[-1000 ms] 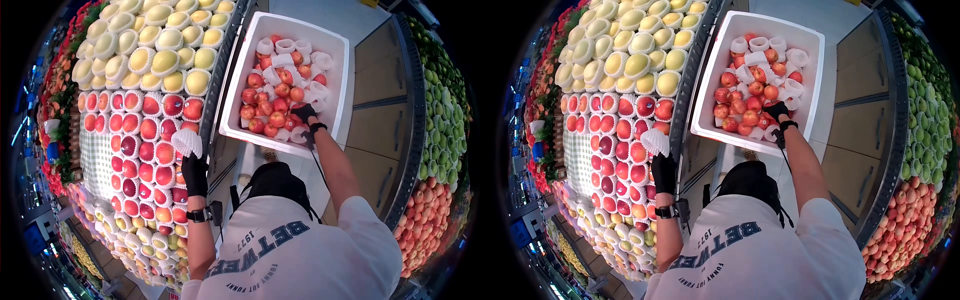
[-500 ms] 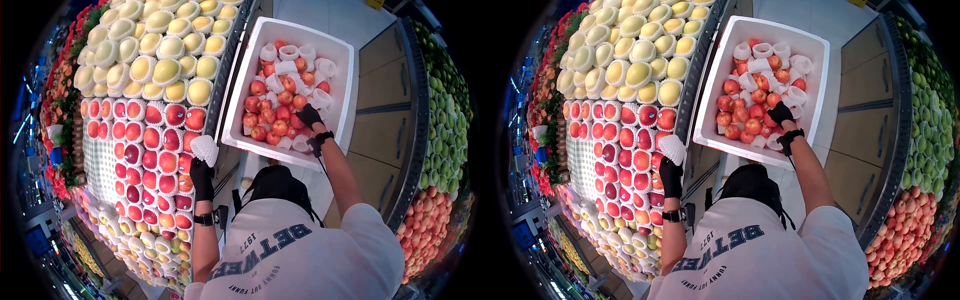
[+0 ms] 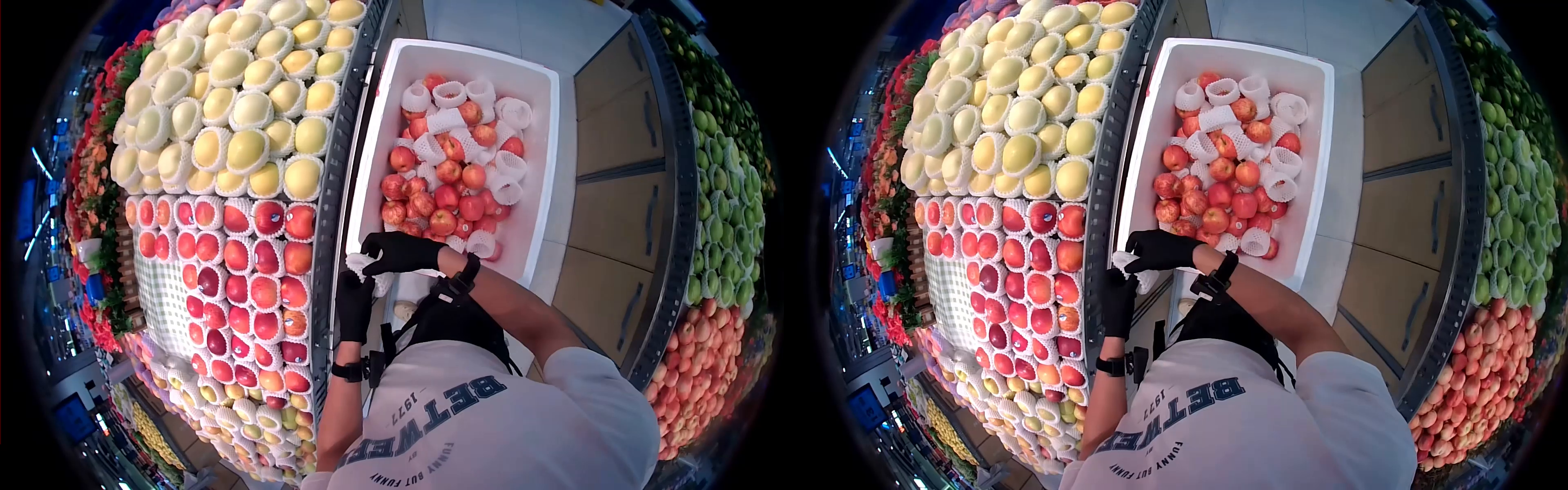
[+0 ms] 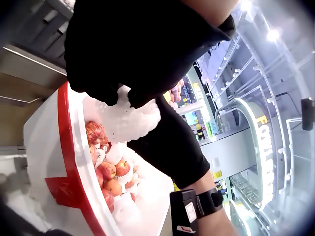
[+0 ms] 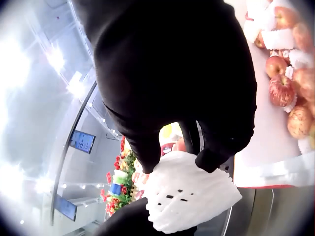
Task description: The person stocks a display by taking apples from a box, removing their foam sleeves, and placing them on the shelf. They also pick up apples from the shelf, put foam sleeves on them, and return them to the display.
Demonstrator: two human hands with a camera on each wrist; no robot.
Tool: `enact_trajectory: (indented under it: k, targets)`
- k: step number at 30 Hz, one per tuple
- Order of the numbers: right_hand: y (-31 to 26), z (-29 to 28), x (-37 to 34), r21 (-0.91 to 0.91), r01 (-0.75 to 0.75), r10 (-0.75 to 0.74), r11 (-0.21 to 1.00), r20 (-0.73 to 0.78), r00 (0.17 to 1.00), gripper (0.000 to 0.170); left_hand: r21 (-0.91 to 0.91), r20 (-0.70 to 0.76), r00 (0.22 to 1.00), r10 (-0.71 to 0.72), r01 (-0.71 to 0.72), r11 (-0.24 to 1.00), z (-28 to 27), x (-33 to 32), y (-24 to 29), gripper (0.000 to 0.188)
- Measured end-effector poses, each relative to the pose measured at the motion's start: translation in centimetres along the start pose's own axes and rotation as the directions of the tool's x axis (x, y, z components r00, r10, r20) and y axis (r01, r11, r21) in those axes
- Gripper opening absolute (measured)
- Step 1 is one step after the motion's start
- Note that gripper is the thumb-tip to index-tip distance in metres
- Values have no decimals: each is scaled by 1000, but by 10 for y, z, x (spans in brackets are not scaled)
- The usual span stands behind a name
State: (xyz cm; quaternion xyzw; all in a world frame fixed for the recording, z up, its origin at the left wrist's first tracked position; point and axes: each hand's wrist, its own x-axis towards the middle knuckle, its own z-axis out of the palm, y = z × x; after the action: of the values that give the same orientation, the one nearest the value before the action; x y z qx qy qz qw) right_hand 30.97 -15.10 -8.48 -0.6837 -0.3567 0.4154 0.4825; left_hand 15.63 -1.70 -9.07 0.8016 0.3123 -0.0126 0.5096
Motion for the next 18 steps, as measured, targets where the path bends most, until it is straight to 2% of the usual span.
enact_trajectory:
  k: [2,3,6,7,8,9,10,11,13,14,15,18]
  targets:
    - [7,4,5,-49,-82,83,995,34,996,52,-102,69,996,-60,66,993,0,-2,-3,23]
    - [10,5,6,-57,-96,97,994,9,995,45,-134,116,987,-112,127,983,-1,-5,6,25]
    - [46,-8,10,-21,24,-26,999,-116,993,40,-264,146,978,-148,183,947,-5,-8,29,31]
    - [39,-24,1,159,-82,101,984,-116,988,30,-297,145,976,-164,201,934,-7,-9,35,33]
    - [55,-36,1,236,-102,144,966,-171,975,29,-345,121,982,-144,177,922,-9,-11,38,32]
    - [52,-55,-7,154,-181,219,971,-278,935,30,-392,98,987,-124,153,907,-12,-13,41,32]
    - [87,-66,-6,78,-97,121,992,-427,896,31,-437,73,992,-106,127,890,-15,-15,42,32]
    - [87,-87,-17,419,-138,317,897,-393,864,32,-441,66,992,-106,124,889,-18,-15,40,31]
    - [120,-125,-30,442,-143,369,885,-482,794,32,-455,43,993,-107,115,883,-24,-14,35,31]
    - [156,-138,-28,301,-71,261,951,-660,704,30,-448,31,991,-127,127,885,-25,-16,35,30]
    - [130,-156,-43,406,-46,340,913,-692,637,29,-441,16,989,-146,138,887,-26,-16,36,29]
    - [153,-201,-46,454,1,387,891,-761,520,32,-442,-13,984,-179,155,883,-29,-19,33,27]
